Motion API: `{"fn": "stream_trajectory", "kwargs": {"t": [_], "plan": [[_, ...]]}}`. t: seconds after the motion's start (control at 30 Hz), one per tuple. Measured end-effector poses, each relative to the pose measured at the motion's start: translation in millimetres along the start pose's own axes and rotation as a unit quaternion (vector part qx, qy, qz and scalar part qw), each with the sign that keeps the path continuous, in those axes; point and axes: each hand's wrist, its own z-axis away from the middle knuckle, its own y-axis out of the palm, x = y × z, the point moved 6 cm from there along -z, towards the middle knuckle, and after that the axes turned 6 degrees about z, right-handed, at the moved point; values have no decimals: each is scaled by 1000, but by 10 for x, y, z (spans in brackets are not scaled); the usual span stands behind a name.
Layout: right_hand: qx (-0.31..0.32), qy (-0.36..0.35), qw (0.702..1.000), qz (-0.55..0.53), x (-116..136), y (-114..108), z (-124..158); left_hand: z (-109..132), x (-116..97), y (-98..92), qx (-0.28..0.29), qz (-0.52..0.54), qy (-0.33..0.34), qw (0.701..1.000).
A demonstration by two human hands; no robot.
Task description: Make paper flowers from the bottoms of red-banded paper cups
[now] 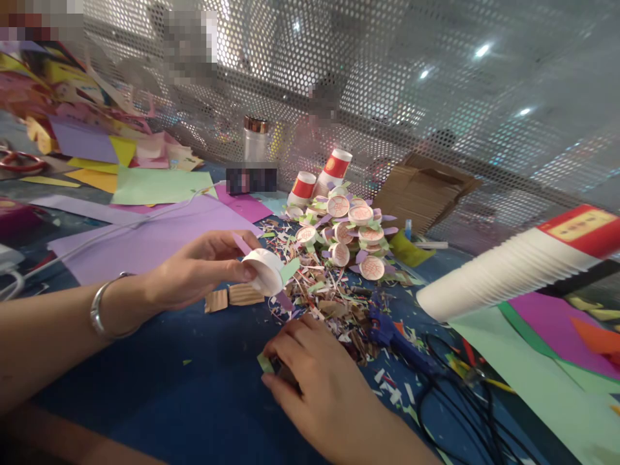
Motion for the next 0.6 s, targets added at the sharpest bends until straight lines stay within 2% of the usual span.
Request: {"fn": "stream_trajectory", "kwargs": {"t": [0.33,0.6], "plan": [[11,29,1000,3,-4,47,-10,24,-10,26,9,-31,1,999],[16,29,999,-19,-22,32,-13,42,-2,20,-6,-24,-14,1000]]}}
